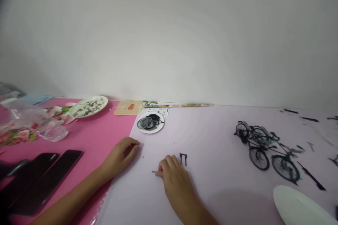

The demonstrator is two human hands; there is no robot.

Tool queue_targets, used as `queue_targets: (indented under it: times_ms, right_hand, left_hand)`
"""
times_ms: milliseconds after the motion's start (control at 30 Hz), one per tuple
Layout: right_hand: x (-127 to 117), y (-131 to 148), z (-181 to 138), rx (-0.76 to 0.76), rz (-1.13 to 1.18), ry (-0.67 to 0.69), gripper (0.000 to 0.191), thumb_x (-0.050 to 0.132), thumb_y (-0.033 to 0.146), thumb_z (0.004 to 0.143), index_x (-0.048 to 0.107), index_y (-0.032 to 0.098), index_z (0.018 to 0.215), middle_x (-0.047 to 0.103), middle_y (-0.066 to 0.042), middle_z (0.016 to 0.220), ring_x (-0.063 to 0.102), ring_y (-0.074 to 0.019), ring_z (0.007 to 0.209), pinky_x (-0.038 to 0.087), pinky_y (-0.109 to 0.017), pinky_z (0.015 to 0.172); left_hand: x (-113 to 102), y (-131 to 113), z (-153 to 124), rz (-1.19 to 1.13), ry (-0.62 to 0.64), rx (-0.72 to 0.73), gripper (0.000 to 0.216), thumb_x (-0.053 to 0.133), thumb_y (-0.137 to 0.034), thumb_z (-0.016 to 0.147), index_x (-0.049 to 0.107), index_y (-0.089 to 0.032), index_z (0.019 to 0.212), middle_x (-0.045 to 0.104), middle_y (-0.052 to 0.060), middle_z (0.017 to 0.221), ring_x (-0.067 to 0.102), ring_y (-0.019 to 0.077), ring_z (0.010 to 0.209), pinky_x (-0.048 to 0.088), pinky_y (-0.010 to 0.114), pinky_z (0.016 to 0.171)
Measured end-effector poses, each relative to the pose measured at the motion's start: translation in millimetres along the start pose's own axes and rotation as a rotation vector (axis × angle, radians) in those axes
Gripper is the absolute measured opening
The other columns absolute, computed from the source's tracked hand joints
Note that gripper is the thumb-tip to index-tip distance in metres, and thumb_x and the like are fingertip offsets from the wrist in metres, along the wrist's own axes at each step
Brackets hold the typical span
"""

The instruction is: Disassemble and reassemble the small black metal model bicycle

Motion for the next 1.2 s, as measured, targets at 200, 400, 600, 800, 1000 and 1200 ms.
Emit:
queue_targets:
  times_ms: [200,400,600,800,1000,1200]
  right_hand:
    - [-4,-7,0,0.037,0.139,-0.059,0.019,0.057,0.010,0.099,0.052,0.024,0.087,0.060,0.000,0.086,0.058,-0.0204,0.079,0.041,-0.031,0.064]
    - [-15,-10,0,0.040,0.321,-0.105,0.014,0.046,0.023,0.108,0.059,0.026,0.102,0.063,-0.002,0.097,0.062,-0.0206,0.091,0.049,-0.032,0.079]
    - [-14,-6,3,0.044,0.290,-0.064,0.023,0.045,0.030,0.110,0.065,0.026,0.098,0.063,-0.003,0.103,0.063,-0.0201,0.094,0.050,-0.034,0.083]
    - [-17,4,2,-0.023,0.250,0.006,0.022,0.048,0.027,0.109,0.066,0.024,0.096,0.063,-0.003,0.104,0.062,-0.0203,0.098,0.050,-0.036,0.084]
    - [-20,10,2,-0.069,0.213,0.020,0.019,0.052,0.026,0.108,0.067,0.024,0.096,0.065,-0.003,0.102,0.061,-0.0204,0.099,0.051,-0.035,0.083]
    - [-22,14,3,-0.082,0.197,0.016,0.018,0.054,0.024,0.107,0.066,0.024,0.093,0.066,-0.002,0.100,0.062,-0.0203,0.099,0.051,-0.035,0.082]
  left_hand:
    - [2,-1,-1,-0.027,0.009,-0.014,0.021,0.051,-0.035,0.103,0.068,-0.024,0.112,0.071,0.008,0.109,0.065,0.0246,0.103,0.053,0.040,0.092]
    - [1,-8,0,0.000,0.001,0.038,0.021,0.051,-0.033,0.102,0.068,-0.024,0.110,0.071,0.009,0.107,0.064,0.0253,0.103,0.053,0.041,0.091]
    - [3,-9,0,-0.005,0.012,0.075,0.022,0.050,-0.034,0.103,0.068,-0.023,0.110,0.070,0.009,0.109,0.062,0.0257,0.105,0.052,0.043,0.094]
    - [2,-8,2,0.004,0.004,0.072,0.024,0.049,-0.036,0.104,0.069,-0.024,0.110,0.070,0.009,0.109,0.062,0.0256,0.106,0.052,0.044,0.095]
    - [3,-6,3,0.035,-0.012,0.105,0.028,0.047,-0.037,0.105,0.069,-0.022,0.112,0.069,0.012,0.113,0.062,0.0267,0.111,0.053,0.046,0.098]
    - [5,-12,1,0.074,-0.001,0.173,0.036,0.045,-0.035,0.106,0.064,-0.023,0.134,0.063,0.014,0.137,0.058,0.0280,0.128,0.047,0.051,0.113]
Point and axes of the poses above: each hand's wrist, its own z-axis towards the middle knuckle, its own x-axis out of the palm, y = z × x, the point moved 9 cm from there along z, towards the middle knuckle
